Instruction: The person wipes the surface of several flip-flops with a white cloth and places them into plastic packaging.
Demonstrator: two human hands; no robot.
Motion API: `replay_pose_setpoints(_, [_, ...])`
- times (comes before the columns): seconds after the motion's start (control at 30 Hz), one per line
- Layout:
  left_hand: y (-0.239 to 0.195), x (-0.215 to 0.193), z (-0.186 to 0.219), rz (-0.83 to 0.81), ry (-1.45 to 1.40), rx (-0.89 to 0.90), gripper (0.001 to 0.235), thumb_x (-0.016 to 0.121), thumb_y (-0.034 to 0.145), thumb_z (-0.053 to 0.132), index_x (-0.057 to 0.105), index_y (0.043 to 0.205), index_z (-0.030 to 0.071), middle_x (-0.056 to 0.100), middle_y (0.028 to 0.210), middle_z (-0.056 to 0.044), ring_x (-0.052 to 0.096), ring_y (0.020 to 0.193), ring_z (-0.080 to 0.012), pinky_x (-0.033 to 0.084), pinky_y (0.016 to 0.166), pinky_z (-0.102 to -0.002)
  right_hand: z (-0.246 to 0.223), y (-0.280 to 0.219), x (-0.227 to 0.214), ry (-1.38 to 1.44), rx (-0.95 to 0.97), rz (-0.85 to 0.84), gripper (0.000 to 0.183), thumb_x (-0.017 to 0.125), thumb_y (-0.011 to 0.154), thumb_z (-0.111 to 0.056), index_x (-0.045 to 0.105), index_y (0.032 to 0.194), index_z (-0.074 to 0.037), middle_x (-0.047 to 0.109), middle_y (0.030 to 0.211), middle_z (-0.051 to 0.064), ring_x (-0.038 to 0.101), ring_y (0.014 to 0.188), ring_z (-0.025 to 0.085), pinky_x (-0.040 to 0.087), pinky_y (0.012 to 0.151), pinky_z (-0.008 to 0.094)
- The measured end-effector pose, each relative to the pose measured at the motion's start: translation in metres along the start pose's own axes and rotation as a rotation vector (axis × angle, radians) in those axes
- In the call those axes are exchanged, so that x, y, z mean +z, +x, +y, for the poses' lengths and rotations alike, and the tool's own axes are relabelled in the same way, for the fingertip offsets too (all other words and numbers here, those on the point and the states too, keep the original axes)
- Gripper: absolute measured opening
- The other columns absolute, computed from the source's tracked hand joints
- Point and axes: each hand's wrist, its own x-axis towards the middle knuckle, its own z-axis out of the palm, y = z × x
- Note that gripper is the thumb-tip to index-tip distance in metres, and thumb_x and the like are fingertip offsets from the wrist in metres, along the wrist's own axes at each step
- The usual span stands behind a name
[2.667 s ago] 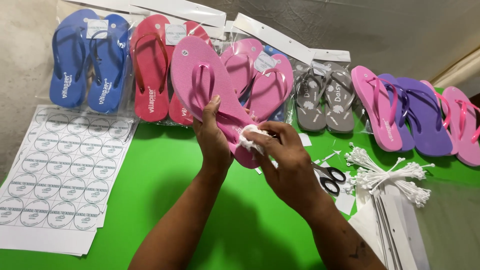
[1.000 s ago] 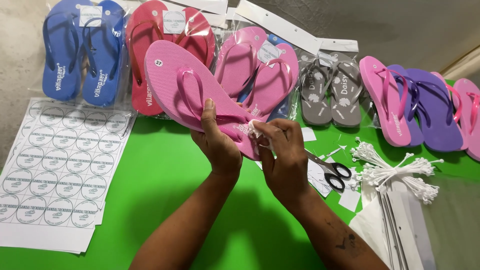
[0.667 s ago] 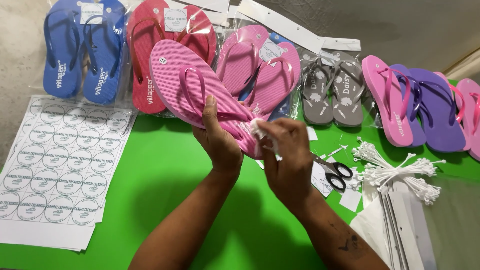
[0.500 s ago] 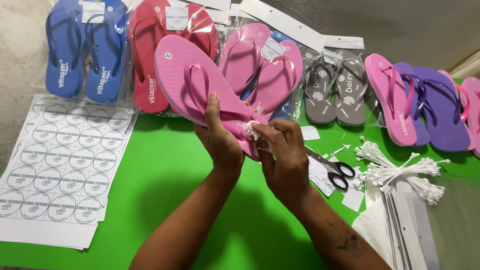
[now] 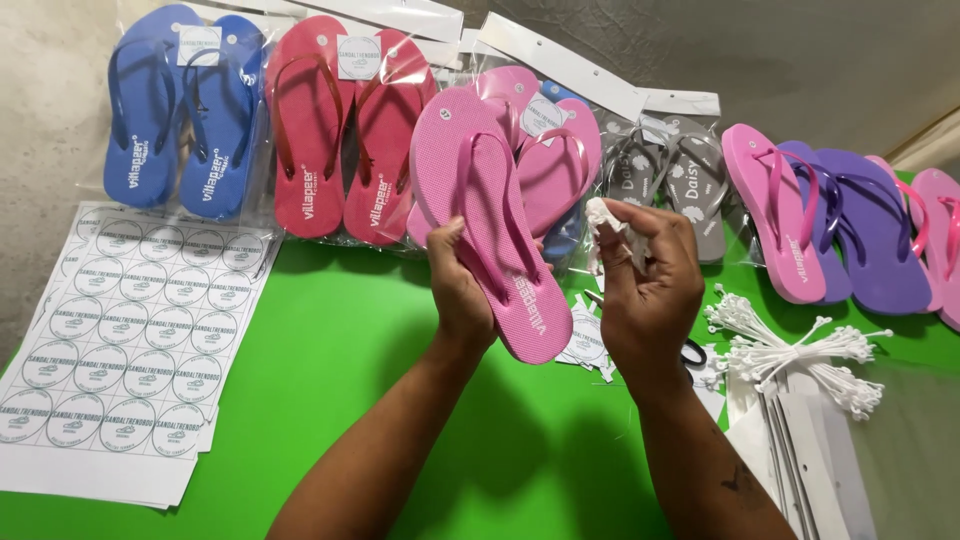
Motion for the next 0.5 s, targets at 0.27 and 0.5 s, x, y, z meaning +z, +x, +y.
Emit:
replay_pose_setpoints(0.27, [-0.012,0.009,0.003,-0.189,0.360,-0.162,0.031,0.067,0.096,0.030,0.059,0.115,0.007,0.067,0.085,-0.012,0.070,0.072,-0.0237,0.066,0.075,-0.042,-0.017,0.004,-0.013,0.082,-0.072,0.039,0.020,0.067,0.104,-0.008,0.069,0.118,0.007,0.061,0.107,0.018,0.066,0.105,0.029,0.054,0.091,0.042])
replay_pose_setpoints(0.5, [-0.020,-0.011,-0.025,-0.361,0.534,-0.295,0.018,0.071,0.089,0.017,0.070,0.104,0.006,0.068,0.078,-0.011,0.070,0.069,-0.0197,0.061,0.067,-0.039,-0.013,0.014,-0.019,-0.013,-0.222,-0.088,0.017,0.074,0.098,-0.007,0.076,0.114,-0.001,0.064,0.104,0.014,0.068,0.101,0.031,0.055,0.087,0.041])
